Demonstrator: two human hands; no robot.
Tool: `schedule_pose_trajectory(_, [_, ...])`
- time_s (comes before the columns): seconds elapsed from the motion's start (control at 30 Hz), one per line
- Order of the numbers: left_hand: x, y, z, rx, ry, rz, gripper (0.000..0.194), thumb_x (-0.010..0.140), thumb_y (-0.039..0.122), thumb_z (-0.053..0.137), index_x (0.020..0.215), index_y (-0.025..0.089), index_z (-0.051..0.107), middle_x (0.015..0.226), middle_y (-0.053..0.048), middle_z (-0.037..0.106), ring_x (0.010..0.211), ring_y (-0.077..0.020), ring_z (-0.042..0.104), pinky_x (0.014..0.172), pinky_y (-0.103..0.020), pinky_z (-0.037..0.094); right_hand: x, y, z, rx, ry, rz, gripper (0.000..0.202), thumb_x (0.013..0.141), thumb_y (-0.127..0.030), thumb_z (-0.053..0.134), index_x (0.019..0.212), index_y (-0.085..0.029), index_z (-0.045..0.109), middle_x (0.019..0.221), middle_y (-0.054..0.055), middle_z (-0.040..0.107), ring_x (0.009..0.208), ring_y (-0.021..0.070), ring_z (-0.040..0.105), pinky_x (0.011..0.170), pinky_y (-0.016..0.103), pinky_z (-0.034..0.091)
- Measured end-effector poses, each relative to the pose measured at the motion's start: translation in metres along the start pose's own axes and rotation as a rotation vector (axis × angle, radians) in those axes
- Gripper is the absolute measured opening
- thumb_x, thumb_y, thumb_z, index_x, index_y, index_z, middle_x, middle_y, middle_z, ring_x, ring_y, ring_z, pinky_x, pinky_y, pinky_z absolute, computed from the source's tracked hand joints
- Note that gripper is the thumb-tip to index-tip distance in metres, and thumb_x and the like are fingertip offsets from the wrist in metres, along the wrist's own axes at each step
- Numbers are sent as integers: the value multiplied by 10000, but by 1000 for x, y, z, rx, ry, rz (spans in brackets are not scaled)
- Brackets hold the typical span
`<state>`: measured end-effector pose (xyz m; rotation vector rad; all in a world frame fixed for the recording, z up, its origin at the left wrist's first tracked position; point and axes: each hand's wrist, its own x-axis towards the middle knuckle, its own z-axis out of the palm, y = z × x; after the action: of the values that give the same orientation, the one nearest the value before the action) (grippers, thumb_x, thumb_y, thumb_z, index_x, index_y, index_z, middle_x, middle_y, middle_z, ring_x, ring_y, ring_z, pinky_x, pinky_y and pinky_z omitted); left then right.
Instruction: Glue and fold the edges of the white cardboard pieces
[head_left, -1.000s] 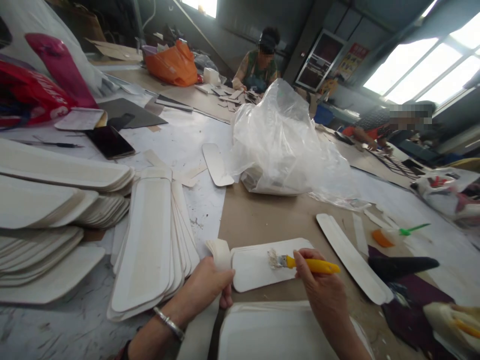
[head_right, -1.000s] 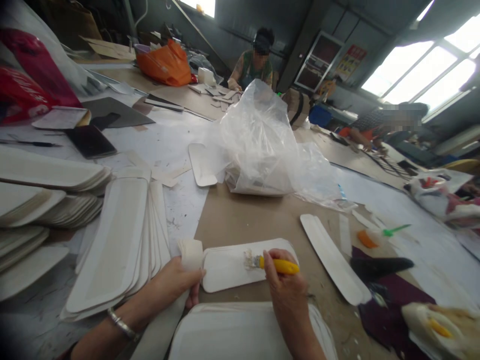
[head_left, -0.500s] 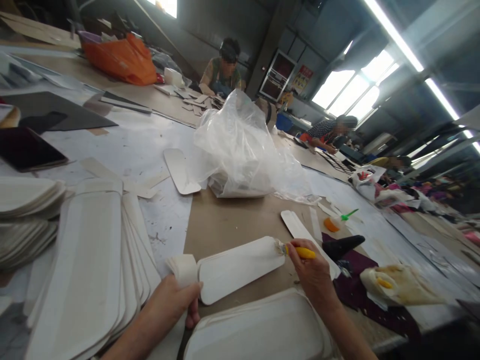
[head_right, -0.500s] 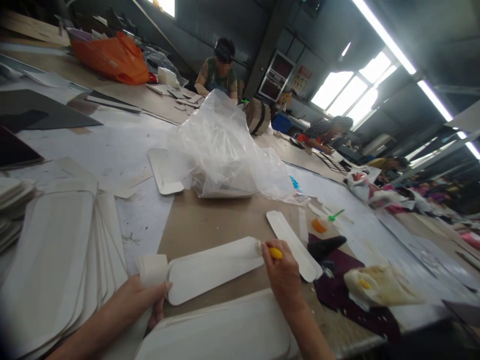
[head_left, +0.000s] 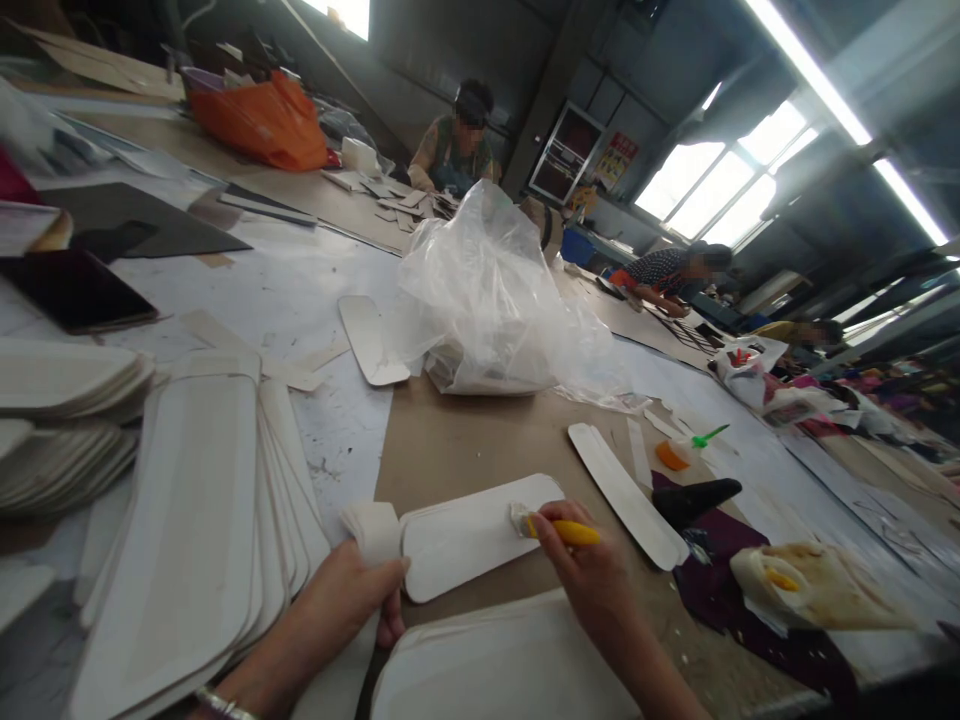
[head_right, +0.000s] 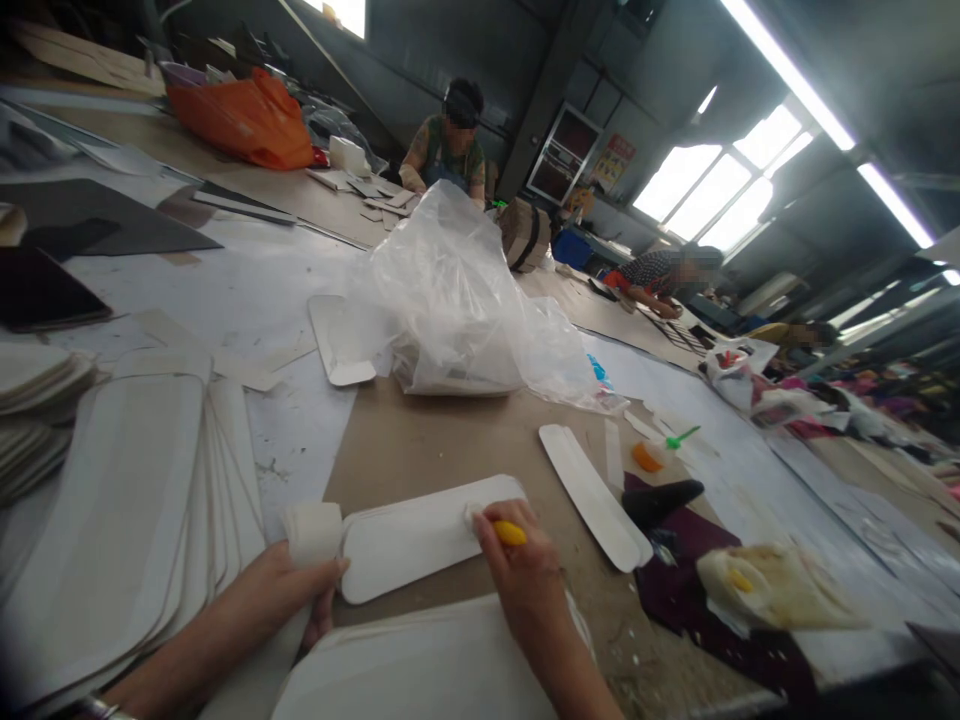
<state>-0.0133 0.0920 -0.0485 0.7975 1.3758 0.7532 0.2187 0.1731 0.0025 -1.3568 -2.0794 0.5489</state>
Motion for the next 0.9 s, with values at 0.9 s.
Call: schedule_pose_trajectory(0.9, [-3,4,1,-7,19,-4,363,601,455,433,404,164,524,448,-88,586,424,-162,516,481,-261,401,13,27,-20,-243,215,-24,326,824,-499,496,749,-193,579,731,49,590,663,196,589,652,318,452])
